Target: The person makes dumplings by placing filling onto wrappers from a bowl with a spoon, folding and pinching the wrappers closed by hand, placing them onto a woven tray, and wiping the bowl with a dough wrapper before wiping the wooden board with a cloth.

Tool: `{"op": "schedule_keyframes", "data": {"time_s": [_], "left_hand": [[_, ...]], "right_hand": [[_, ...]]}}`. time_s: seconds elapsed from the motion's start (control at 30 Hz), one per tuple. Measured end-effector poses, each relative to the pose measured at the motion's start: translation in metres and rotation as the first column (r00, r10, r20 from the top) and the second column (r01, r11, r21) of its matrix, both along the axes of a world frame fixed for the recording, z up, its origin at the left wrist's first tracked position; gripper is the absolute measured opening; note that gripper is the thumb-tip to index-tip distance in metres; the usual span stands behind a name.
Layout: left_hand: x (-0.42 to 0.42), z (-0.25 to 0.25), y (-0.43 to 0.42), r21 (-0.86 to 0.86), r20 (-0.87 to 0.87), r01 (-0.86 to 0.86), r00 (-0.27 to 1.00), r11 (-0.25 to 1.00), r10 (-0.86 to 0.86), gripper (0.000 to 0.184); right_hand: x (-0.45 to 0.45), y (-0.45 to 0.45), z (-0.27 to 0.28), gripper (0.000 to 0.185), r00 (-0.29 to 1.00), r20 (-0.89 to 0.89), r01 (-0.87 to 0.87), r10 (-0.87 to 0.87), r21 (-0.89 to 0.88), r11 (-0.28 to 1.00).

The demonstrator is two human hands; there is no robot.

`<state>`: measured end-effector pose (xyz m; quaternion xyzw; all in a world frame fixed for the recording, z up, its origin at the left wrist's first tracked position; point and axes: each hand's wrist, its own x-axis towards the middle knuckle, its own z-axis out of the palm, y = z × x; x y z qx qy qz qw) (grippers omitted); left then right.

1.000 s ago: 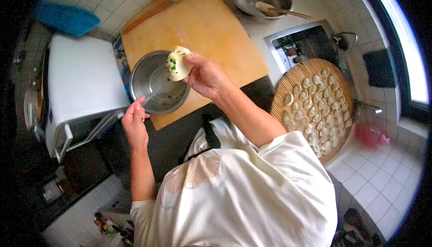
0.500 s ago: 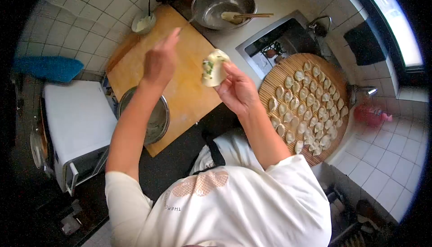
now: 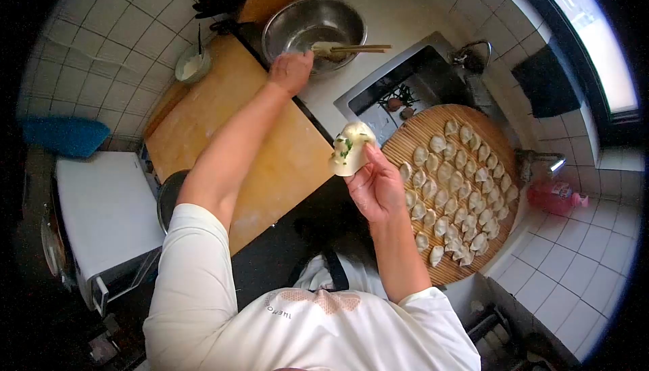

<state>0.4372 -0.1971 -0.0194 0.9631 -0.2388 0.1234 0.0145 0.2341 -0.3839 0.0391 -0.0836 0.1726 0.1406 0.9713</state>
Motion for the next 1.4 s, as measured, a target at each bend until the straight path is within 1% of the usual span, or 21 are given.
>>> {"op": "schedule_keyframes", "data": {"time_s": [0.2, 0.4, 0.5, 0.57, 0.63, 0.7, 0.73, 0.77, 0.83, 0.9, 0.93, 0.97, 1.0, 1.03, 1.1, 1.17, 1.2, 1.23, 1.33, 1.37, 1.4], "left_hand": [[0.017, 0.0, -0.002, -0.071, -0.118, -0.059, 0.992, 0.996, 0.051, 0.012], [0.025, -0.018, -0.002, 0.021, -0.166, -0.096, 0.981, 0.995, 0.098, 0.014], [0.014, -0.01, -0.01, -0.05, -0.273, -0.137, 0.955, 0.989, 0.119, 0.018], [0.004, -0.007, -0.012, -0.181, -0.354, -0.212, 0.925, 0.96, 0.137, 0.018], [0.001, 0.005, -0.012, -0.14, -0.458, -0.27, 0.871, 0.953, 0.179, 0.021], [-0.022, 0.025, -0.01, -0.21, -0.335, -0.278, 0.921, 0.937, 0.198, 0.029], [-0.039, 0.039, -0.007, -0.244, -0.284, -0.282, 0.936, 0.928, 0.209, 0.032], [-0.058, 0.055, -0.003, -0.279, -0.232, -0.282, 0.947, 0.918, 0.221, 0.034], [-0.114, 0.099, 0.026, -0.374, -0.202, -0.253, 0.961, 0.892, 0.188, 0.038], [-0.171, 0.126, 0.081, -0.513, -0.038, -0.252, 0.962, 0.821, 0.272, 0.039], [-0.205, 0.156, 0.103, -0.457, -0.33, -0.569, 0.822, 0.683, 0.464, 0.039], [-0.234, 0.164, 0.133, -0.486, -0.369, -0.682, 0.727, 0.546, 0.579, 0.038], [-0.263, 0.148, 0.178, -0.543, -0.109, -0.562, 0.783, 0.623, 0.612, 0.036], [-0.293, 0.143, 0.209, -0.523, -0.134, -0.651, 0.7, 0.55, 0.701, 0.038], [-0.352, 0.121, 0.244, -0.411, -0.226, -0.832, 0.489, 0.373, 0.842, 0.041], [-0.398, 0.083, 0.255, -0.523, -0.519, -0.844, 0.427, 0.12, 0.74, 0.042], [-0.414, 0.064, 0.251, -0.554, -0.597, -0.831, 0.443, 0.055, 0.669, 0.04], [-0.42, 0.07, 0.232, -0.537, -0.739, -0.84, 0.423, -0.079, 0.524, 0.035], [-0.428, 0.049, 0.199, -0.609, -0.793, -0.727, 0.565, -0.318, 0.229, 0.021], [-0.425, 0.046, 0.194, -0.658, -0.749, -0.713, 0.589, -0.241, 0.302, 0.018], [-0.42, 0.048, 0.19, -0.658, -0.751, -0.705, 0.59, -0.265, 0.296, 0.017]], "right_hand": [[0.002, -0.005, -0.007, 0.034, 1.0, 0.003, -0.005, 0.004, 0.017, 1.0], [0.003, -0.007, -0.013, 0.033, 0.999, -0.038, 0.01, -0.01, -0.002, 1.0], [0.003, -0.008, -0.018, 0.035, 0.998, -0.053, 0.02, -0.022, -0.031, 0.999], [0.003, -0.008, -0.017, 0.035, 1.0, -0.016, 0.001, -0.002, -0.017, 1.0], [0.003, -0.005, -0.014, 0.033, 0.998, 0.062, -0.033, 0.032, 0.011, 0.999], [0.004, 0.0, -0.01, 0.031, 0.999, 0.024, -0.038, 0.039, -0.015, 0.999], [0.004, 0.001, -0.009, 0.031, 0.994, 0.084, -0.069, 0.063, 0.079, 0.994], [0.004, 0.004, -0.007, 0.031, 0.991, 0.1, -0.099, 0.091, 0.075, 0.992], [0.002, 0.018, 0.007, 0.031, 0.994, 0.027, -0.109, 0.108, 0.04, 0.993], [-0.001, 0.033, 0.011, 0.031, 0.978, 0.09, -0.196, 0.19, 0.058, 0.979], [-0.004, 0.047, 0.017, 0.031, 0.976, 0.047, -0.213, 0.211, 0.041, 0.976], [-0.007, 0.06, 0.022, 0.031, 0.974, 0.004, -0.228, 0.228, 0.024, 0.973], [-0.008, 0.072, 0.018, 0.031, 0.969, 0.002, -0.246, 0.246, 0.024, 0.969], [-0.008, 0.085, 0.009, 0.03, 0.912, 0.043, -0.41, 0.408, 0.109, 0.905], [-0.018, 0.111, 0.014, 0.029, 0.82, 0.094, -0.572, 0.565, 0.181, 0.8], [-0.037, 0.153, 0.035, 0.027, 0.796, 0.046, -0.599, 0.604, -0.088, 0.796], [-0.04, 0.165, 0.034, 0.027, 0.788, 0.044, -0.608, 0.614, -0.098, 0.788], [-0.043, 0.177, 0.031, 0.026, 0.766, 0.026, -0.637, 0.643, -0.101, 0.764], [-0.046, 0.198, 0.028, 0.026, 0.736, -0.008, -0.671, 0.677, -0.142, 0.728], [-0.045, 0.202, 0.027, 0.026, 0.738, -0.018, -0.667, 0.674, -0.166, 0.726], [-0.044, 0.207, 0.025, 0.027, 0.747, -0.074, -0.661, 0.661, -0.195, 0.725]]}}
